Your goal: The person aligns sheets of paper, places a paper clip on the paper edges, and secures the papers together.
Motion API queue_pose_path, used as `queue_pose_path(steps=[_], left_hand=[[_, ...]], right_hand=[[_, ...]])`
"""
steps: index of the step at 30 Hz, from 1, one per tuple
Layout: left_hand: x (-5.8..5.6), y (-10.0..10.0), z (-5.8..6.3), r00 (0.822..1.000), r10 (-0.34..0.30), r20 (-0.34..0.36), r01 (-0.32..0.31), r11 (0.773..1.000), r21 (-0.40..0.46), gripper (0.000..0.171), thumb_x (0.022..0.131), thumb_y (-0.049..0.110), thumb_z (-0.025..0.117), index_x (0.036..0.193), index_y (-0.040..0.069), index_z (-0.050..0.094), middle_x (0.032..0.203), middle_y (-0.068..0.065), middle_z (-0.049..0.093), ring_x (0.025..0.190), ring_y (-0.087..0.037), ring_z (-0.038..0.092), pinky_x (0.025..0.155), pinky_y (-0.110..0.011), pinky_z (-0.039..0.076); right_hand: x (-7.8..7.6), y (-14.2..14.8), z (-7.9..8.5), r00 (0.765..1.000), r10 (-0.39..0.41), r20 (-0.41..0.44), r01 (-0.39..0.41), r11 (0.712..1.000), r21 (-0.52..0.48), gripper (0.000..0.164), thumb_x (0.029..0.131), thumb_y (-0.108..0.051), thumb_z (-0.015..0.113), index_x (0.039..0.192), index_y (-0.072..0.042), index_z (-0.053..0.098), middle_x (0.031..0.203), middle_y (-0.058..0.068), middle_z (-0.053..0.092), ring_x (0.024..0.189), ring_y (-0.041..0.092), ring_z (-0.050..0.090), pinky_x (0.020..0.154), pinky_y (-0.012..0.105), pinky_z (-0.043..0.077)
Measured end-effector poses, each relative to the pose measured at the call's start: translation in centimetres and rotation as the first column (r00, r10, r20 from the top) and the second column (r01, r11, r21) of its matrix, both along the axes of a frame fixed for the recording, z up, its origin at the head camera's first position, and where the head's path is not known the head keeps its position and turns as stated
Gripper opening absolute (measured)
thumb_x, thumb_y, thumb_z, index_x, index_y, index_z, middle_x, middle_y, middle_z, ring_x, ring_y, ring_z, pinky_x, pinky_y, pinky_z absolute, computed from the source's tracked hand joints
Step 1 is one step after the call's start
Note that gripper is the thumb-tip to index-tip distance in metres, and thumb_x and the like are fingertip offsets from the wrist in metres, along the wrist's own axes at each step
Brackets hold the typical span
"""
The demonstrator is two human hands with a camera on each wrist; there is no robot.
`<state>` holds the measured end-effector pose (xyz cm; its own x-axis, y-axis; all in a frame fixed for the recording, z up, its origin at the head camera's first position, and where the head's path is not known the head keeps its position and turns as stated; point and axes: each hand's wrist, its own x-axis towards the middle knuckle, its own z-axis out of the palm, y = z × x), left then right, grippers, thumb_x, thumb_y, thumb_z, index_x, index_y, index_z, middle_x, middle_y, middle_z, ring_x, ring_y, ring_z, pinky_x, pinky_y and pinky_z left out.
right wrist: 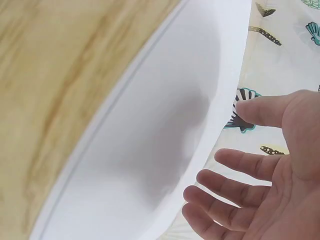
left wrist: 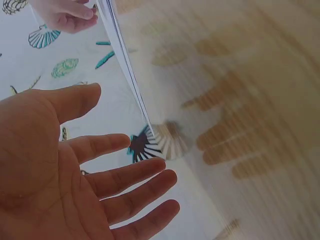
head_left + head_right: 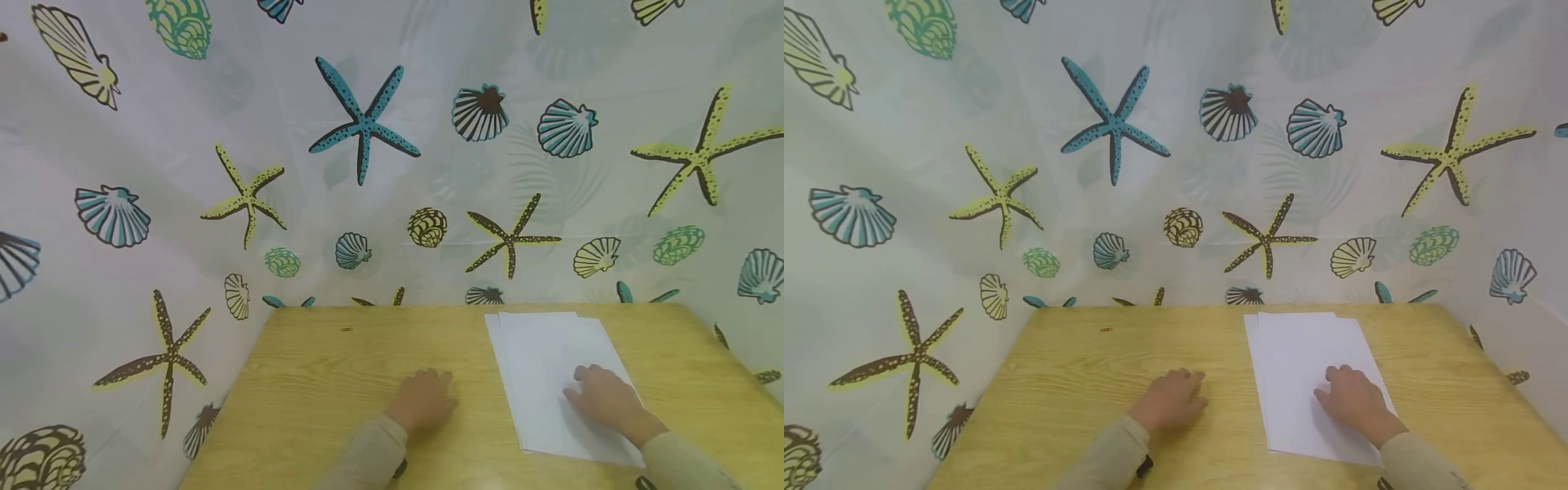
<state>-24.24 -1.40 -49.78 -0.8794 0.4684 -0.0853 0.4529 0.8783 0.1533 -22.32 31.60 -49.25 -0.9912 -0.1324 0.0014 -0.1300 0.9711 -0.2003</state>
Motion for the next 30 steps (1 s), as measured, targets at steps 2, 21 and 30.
queue_pose_path(steps=[2,21,30], left_hand=[[0.1,0.7,-0.1,1.0,-0.021,-0.004,0.021,1.0,-0.009,0.049,0.094,0.044,0.05,0.135,0.017,0.051,0.125,-0.008,0.056,0.114,-0.027,0.052,0.091,-0.044,0.046],[1.6,5.4,-0.8,0.985,-0.174,-0.004,0.173,0.982,-0.072,0.041,0.09,0.045,0.056,0.127,0.028,0.055,0.121,0.002,0.055,0.11,-0.017,0.05,0.089,-0.036,0.047],[1.7,7.5,-0.9,0.972,-0.237,0.0,0.236,0.969,-0.072,0.023,0.088,0.04,0.056,0.106,0.026,0.061,0.106,0.003,0.055,0.095,-0.015,0.05,0.08,-0.035,0.048]], right_hand=[[0.0,0.1,0.0,1.0,-0.01,0.017,0.01,1.0,-0.001,0.039,0.085,-0.027,0.062,0.102,0.008,0.06,0.084,0.016,0.059,0.076,0.032,0.059,0.068,0.052,0.05],[-0.9,1.8,-0.7,0.998,-0.022,0.066,0.024,0.999,-0.041,0.042,0.085,-0.027,0.062,0.102,0.011,0.059,0.087,0.019,0.061,0.082,0.038,0.059,0.073,0.054,0.048],[-1.1,2.5,-0.1,0.993,-0.053,0.108,0.057,0.998,-0.033,0.045,0.086,-0.028,0.061,0.104,0.013,0.056,0.089,0.022,0.058,0.082,0.038,0.057,0.07,0.055,0.049]])
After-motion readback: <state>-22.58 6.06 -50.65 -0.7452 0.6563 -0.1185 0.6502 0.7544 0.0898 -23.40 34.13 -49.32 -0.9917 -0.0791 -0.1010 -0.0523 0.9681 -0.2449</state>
